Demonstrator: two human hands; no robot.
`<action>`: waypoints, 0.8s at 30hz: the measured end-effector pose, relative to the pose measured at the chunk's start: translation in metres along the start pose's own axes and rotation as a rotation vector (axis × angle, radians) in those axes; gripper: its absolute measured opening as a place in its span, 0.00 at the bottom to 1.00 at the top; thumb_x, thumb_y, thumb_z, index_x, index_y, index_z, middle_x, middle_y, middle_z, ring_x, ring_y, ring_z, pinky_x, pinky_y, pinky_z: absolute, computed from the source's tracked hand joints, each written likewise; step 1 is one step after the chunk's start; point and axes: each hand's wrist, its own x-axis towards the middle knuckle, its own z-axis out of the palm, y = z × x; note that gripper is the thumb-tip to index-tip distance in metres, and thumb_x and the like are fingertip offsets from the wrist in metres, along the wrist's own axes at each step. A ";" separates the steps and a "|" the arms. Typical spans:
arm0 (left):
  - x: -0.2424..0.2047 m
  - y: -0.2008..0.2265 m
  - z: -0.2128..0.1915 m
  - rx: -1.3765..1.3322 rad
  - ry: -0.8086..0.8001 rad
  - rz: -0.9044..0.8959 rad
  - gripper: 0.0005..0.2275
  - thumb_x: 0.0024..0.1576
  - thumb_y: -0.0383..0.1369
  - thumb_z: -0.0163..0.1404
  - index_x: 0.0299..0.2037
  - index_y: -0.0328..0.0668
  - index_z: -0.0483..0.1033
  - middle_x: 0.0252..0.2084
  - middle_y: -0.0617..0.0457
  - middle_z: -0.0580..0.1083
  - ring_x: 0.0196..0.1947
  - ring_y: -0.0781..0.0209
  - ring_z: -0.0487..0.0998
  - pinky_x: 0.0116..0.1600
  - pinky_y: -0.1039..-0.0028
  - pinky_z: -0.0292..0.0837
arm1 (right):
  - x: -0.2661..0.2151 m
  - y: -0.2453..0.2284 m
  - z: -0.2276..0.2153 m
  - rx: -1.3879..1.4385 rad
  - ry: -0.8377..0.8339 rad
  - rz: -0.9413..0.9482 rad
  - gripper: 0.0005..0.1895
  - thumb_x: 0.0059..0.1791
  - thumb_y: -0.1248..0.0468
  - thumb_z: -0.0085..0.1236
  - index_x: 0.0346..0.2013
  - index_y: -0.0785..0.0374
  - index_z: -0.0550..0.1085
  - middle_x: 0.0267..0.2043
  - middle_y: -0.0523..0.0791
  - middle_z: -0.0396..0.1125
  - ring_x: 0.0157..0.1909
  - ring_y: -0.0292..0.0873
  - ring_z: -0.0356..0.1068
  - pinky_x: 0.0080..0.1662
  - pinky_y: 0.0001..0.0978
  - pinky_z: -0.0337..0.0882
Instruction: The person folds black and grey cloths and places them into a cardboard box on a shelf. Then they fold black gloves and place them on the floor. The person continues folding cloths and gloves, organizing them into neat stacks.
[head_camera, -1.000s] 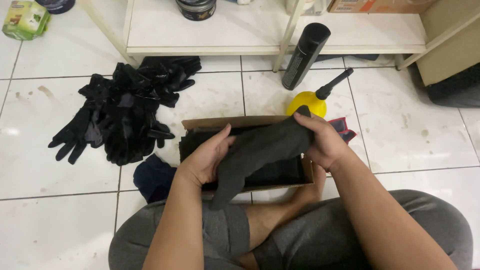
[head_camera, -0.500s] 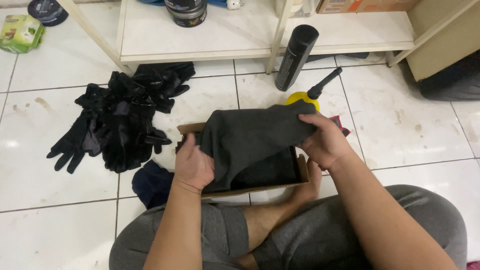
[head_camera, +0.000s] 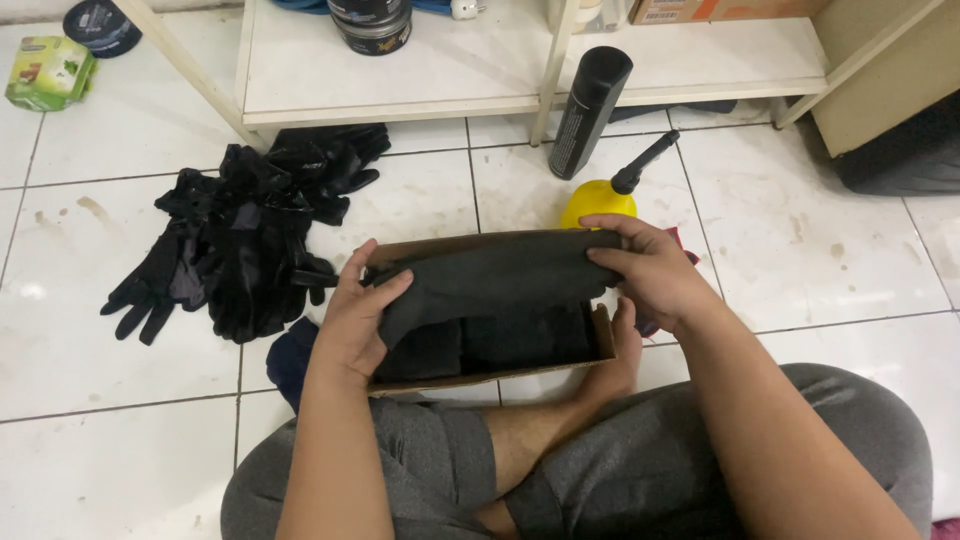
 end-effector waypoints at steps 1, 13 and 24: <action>0.007 -0.001 -0.006 0.000 0.002 0.000 0.42 0.49 0.22 0.60 0.74 0.43 0.50 0.57 0.34 0.69 0.53 0.44 0.76 0.53 0.57 0.77 | -0.003 -0.004 0.000 0.000 -0.001 0.001 0.26 0.48 0.77 0.55 0.62 0.64 0.69 0.56 0.56 0.66 0.59 0.52 0.68 0.63 0.46 0.66; -0.016 0.033 0.002 0.932 -0.002 0.078 0.18 0.46 0.32 0.67 0.48 0.45 0.84 0.42 0.44 0.82 0.46 0.55 0.81 0.50 0.65 0.75 | -0.019 -0.039 -0.006 -0.928 -0.148 -0.080 0.16 0.48 0.64 0.61 0.50 0.62 0.80 0.49 0.54 0.75 0.54 0.56 0.75 0.61 0.44 0.69; 0.009 0.027 -0.018 0.658 0.018 0.277 0.09 0.55 0.33 0.61 0.41 0.37 0.81 0.22 0.44 0.75 0.16 0.61 0.70 0.16 0.78 0.63 | -0.001 -0.044 -0.002 -0.475 -0.185 0.002 0.14 0.50 0.65 0.55 0.48 0.67 0.80 0.50 0.55 0.74 0.55 0.62 0.71 0.62 0.53 0.64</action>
